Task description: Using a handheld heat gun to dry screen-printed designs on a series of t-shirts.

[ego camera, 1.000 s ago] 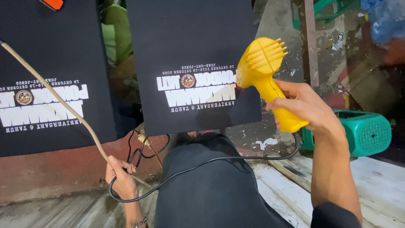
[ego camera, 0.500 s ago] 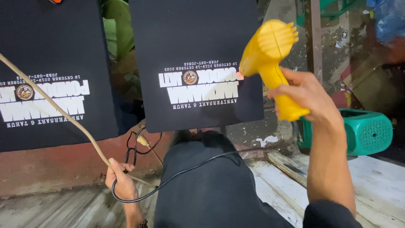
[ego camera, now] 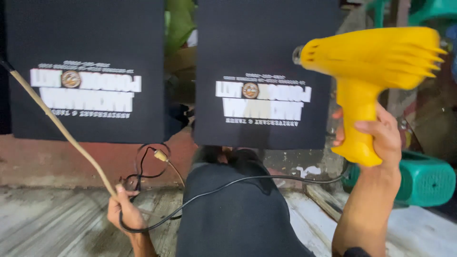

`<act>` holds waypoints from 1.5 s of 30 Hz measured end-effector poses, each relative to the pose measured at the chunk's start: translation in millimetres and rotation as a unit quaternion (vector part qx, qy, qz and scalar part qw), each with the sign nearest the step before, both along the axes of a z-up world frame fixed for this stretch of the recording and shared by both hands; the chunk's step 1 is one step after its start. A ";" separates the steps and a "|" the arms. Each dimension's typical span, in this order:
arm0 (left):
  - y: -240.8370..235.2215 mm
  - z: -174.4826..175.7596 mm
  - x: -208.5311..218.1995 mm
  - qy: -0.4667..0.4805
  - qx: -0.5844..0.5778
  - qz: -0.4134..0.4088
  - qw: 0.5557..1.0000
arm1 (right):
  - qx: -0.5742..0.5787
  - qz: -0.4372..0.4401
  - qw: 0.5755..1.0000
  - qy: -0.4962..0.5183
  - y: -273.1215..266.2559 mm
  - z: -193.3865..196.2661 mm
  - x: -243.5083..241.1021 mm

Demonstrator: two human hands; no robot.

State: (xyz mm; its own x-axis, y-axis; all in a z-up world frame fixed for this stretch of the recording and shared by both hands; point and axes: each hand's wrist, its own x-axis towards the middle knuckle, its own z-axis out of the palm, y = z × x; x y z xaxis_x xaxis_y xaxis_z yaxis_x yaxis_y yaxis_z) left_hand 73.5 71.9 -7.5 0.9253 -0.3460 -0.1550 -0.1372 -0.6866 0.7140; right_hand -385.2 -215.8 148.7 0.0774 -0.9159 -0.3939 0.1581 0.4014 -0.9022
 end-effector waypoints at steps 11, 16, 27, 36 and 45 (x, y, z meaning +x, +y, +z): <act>54.5 3.4 161.7 -0.138 -0.016 0.078 0.987 | 0.019 0.248 0.952 -0.177 2.9 -22.1 190.3; 64.7 3.4 282.6 -0.048 -0.040 0.065 0.996 | 0.111 0.294 0.949 0.028 14.6 -13.7 366.5; 80.9 17.1 484.3 0.034 -0.053 0.006 0.998 | 0.034 0.356 0.859 0.368 13.8 22.6 599.3; 41.7 -29.6 562.8 -0.001 -0.065 -0.061 0.996 | 0.003 0.327 0.906 0.268 8.3 13.1 633.4; -13.9 -53.4 575.9 0.052 -0.078 -0.152 0.984 | 0.021 0.301 0.914 0.273 15.0 7.6 653.7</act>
